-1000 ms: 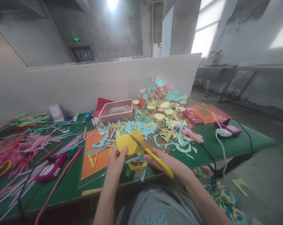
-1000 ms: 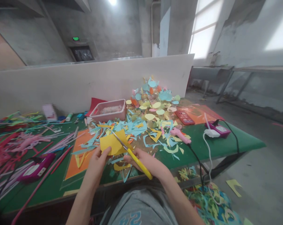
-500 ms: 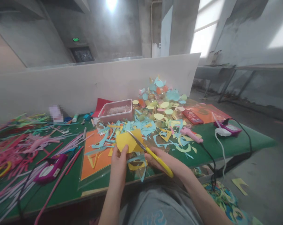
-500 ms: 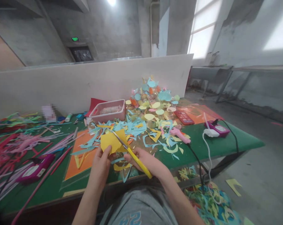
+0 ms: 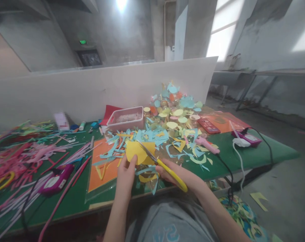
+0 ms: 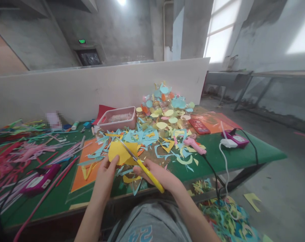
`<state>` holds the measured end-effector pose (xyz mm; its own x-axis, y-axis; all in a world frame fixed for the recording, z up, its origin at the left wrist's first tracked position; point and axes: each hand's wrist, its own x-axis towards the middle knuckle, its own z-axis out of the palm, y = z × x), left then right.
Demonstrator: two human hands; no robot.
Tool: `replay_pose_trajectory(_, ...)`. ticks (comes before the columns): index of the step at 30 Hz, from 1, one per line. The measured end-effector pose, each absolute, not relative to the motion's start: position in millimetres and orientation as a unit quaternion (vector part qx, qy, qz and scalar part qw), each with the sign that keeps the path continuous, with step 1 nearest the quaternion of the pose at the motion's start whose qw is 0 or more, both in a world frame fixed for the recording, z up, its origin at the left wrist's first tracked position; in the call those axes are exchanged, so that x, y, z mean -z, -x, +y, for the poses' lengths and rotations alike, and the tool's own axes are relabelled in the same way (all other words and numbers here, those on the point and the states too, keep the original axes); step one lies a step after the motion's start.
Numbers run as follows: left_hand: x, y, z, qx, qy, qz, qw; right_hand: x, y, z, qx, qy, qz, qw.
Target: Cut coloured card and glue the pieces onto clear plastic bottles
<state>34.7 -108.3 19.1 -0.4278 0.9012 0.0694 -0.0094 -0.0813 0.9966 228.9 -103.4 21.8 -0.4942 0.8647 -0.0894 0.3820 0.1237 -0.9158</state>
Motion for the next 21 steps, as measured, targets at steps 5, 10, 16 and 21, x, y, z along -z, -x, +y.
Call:
replay_pose_trajectory(5,-17,-41,-107,-0.639,-0.363,0.547,0.4,-28,-224,-105,-0.504,0.45,-0.695,0.245)
replay_pose_trajectory(10,-13,-45,-104,-0.675,-0.32,0.517,0.419,-32,-226,-103,-0.488,0.46,-0.709,0.217)
replay_pose_trajectory(16,-16,-40,-105,-0.653,-0.338,0.528,0.425,-29,-231,-104,-0.473,0.456,-0.728,0.195)
replay_pose_trajectory(21,-18,-36,-106,-0.636,-0.347,0.544,0.425,-33,-229,-104,-0.491,0.45,-0.719,0.198)
